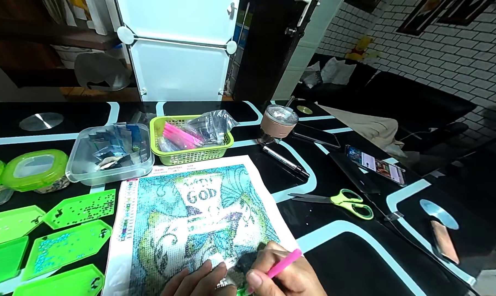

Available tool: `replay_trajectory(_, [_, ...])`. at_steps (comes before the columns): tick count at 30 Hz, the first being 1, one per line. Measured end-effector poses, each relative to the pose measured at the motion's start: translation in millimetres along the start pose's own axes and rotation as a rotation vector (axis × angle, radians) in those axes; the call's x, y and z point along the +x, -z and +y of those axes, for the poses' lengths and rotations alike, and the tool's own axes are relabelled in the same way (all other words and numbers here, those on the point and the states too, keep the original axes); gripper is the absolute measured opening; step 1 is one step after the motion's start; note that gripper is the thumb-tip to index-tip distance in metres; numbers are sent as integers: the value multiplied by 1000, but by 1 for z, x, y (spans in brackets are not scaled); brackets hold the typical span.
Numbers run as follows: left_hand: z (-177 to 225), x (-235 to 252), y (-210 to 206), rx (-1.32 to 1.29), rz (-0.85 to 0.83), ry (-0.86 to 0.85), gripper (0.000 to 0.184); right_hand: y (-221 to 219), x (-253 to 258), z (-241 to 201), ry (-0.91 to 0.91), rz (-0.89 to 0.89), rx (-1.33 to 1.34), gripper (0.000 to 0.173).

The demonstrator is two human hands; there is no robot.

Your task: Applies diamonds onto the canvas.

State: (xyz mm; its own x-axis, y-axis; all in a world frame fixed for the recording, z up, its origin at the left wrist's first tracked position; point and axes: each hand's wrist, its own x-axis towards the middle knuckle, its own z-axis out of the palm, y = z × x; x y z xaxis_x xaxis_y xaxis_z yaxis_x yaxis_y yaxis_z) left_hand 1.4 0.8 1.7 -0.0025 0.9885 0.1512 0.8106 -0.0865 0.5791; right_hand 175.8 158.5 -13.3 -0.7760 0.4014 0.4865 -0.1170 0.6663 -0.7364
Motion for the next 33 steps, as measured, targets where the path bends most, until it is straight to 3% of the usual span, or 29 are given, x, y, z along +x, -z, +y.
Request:
replay_trajectory(16, [-2, -1, -1, -1, 4, -8, 43, 0, 1, 5, 54, -9, -106, 30])
replay_trajectory(24, [-2, -1, -1, 4, -2, -6, 44, 4, 2, 8, -60, 49, 92, 30])
replay_trajectory(33, [-2, 0, -1, -1, -4, -7, 43, -1, 0, 6, 89, 8, -131, 29])
